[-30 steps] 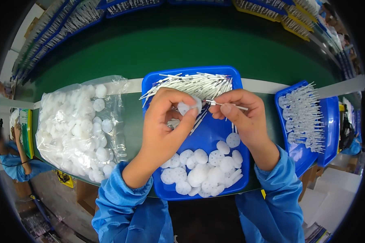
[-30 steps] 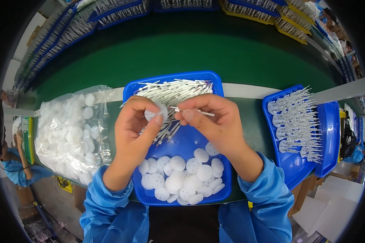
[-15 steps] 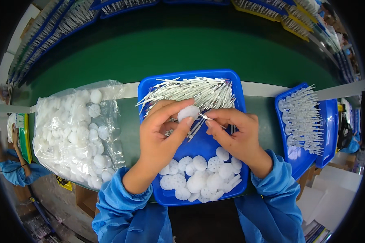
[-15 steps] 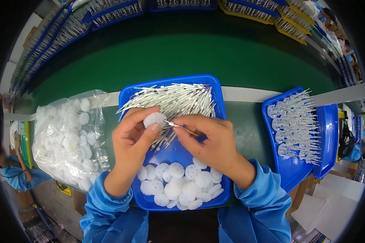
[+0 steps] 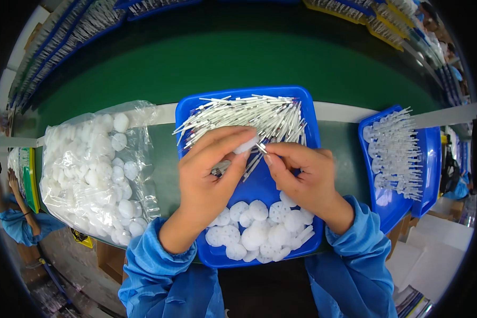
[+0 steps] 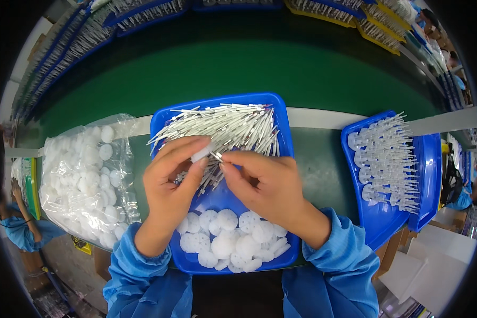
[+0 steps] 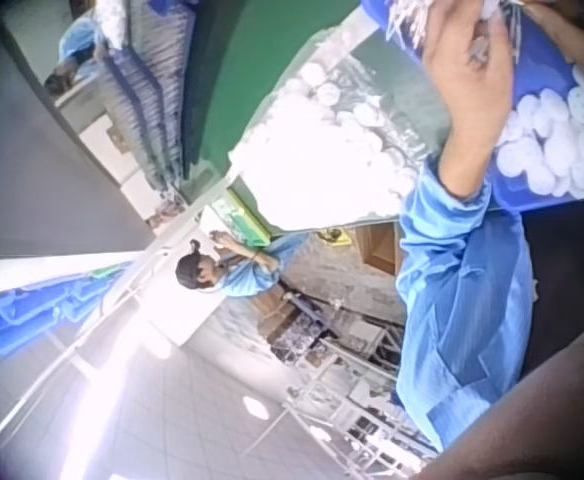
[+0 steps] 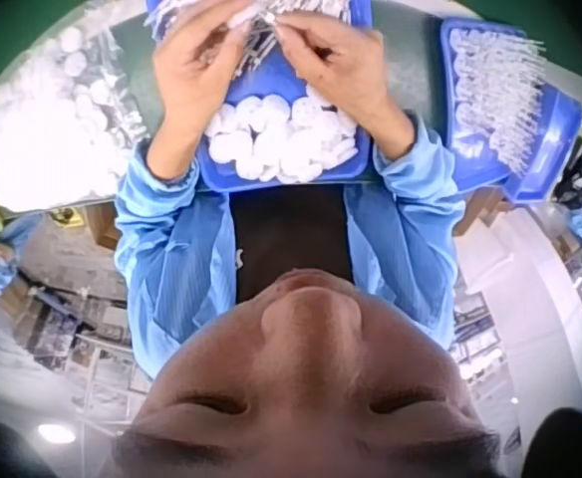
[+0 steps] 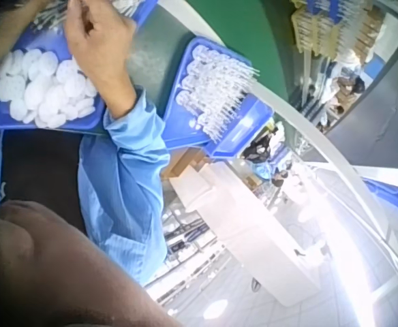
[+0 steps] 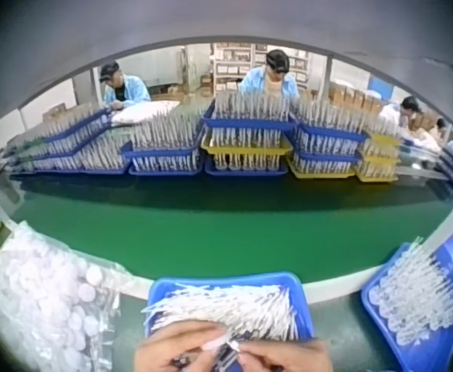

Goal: The person repeatedly picks white spherical objects and thin white sticks from blue trays, inserts the sticks into the spheres, and places the assembled items into a separate tray. The process is continuous and repetitive throughout the clip.

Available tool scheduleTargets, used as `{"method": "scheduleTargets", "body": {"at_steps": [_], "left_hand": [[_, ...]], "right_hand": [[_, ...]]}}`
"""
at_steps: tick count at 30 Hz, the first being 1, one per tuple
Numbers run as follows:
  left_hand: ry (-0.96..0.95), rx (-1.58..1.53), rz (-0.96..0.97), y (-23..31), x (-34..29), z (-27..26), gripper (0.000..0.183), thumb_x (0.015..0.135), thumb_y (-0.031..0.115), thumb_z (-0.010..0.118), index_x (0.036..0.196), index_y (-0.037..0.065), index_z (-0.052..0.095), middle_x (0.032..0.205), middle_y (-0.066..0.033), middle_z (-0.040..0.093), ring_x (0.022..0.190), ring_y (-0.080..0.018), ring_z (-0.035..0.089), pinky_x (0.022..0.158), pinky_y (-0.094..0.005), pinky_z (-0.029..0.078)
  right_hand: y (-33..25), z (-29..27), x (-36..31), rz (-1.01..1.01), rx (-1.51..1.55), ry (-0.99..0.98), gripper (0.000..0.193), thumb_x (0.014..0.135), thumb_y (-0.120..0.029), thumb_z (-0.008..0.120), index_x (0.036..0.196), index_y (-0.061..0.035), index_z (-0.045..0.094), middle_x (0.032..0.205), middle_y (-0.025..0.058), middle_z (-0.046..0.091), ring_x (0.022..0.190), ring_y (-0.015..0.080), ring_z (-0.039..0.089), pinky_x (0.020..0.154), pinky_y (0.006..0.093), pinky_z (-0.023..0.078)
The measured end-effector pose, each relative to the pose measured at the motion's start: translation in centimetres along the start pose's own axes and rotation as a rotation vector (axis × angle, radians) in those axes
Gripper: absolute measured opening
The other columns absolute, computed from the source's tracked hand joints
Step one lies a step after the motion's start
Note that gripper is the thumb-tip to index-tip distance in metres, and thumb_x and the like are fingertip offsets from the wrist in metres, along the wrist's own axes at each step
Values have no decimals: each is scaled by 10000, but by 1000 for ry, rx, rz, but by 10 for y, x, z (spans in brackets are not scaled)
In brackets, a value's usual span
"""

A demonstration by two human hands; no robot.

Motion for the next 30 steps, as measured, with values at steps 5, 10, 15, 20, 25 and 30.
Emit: {"method": "scheduleTargets", "body": {"at_steps": [5, 10, 15, 20, 25, 30], "left_hand": [[-20, 142, 30, 3, 0, 1, 397, 904, -80, 763, 1279, 44, 802, 1225, -129, 812, 1046, -223, 759, 836, -323, 621], [-49, 337, 162, 18, -3, 7, 443, 864, -79, 800, 1294, 30, 794, 1083, -138, 823, 907, -264, 760, 789, -345, 608], [-5, 337, 141, 17, -10, 7, 473, 852, -65, 829, 1315, 23, 786, 985, -152, 807, 791, -262, 743, 739, -347, 596], [-58, 377, 26, 17, -16, 9, 486, 849, -37, 854, 1326, 21, 782, 988, -159, 809, 793, -264, 744, 734, -345, 595], [-168, 343, 145, 26, -5, 9, 503, 850, 59, 897, 1332, 17, 762, 1143, -162, 806, 933, -265, 748, 806, -356, 592], [-150, 135, 72, 7, -3, 4, 541, 810, 96, 931, 1317, 37, 755, 1220, -120, 770, 1026, -230, 718, 826, -343, 588]], "right_hand": [[2, -3, 8, 37, -45, -51, 143, 925, -100, 858, 1044, -39, 805, 667, 56, 702, 546, 132, 671, 514, 287, 490], [-15, -10, 12, -282, -255, 62, 155, 894, -139, 882, 994, -68, 787, 740, 42, 740, 597, 187, 710, 554, 318, 518], [-36, -6, 7, -527, -509, 75, 180, 860, -130, 877, 998, -72, 775, 811, 15, 765, 649, 180, 725, 575, 325, 509], [-33, -2, 4, -546, -495, 75, 186, 860, -115, 868, 1012, -62, 774, 826, 14, 771, 664, 170, 728, 574, 319, 500], [-24, -11, 5, -385, -350, 18, 208, 850, -124, 889, 1019, -57, 788, 836, 52, 789, 673, 192, 742, 581, 306, 507], [-15, -11, 8, -254, -86, -18, 214, 819, -89, 920, 992, -56, 797, 848, 81, 793, 716, 239, 770, 664, 319, 587]]}}
Point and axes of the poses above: each hand's wrist, its own x-axis towards the middle knuckle, its own z-axis out of the palm, y = z × x, the point moved 8 cm from there along x, towards the middle knuckle
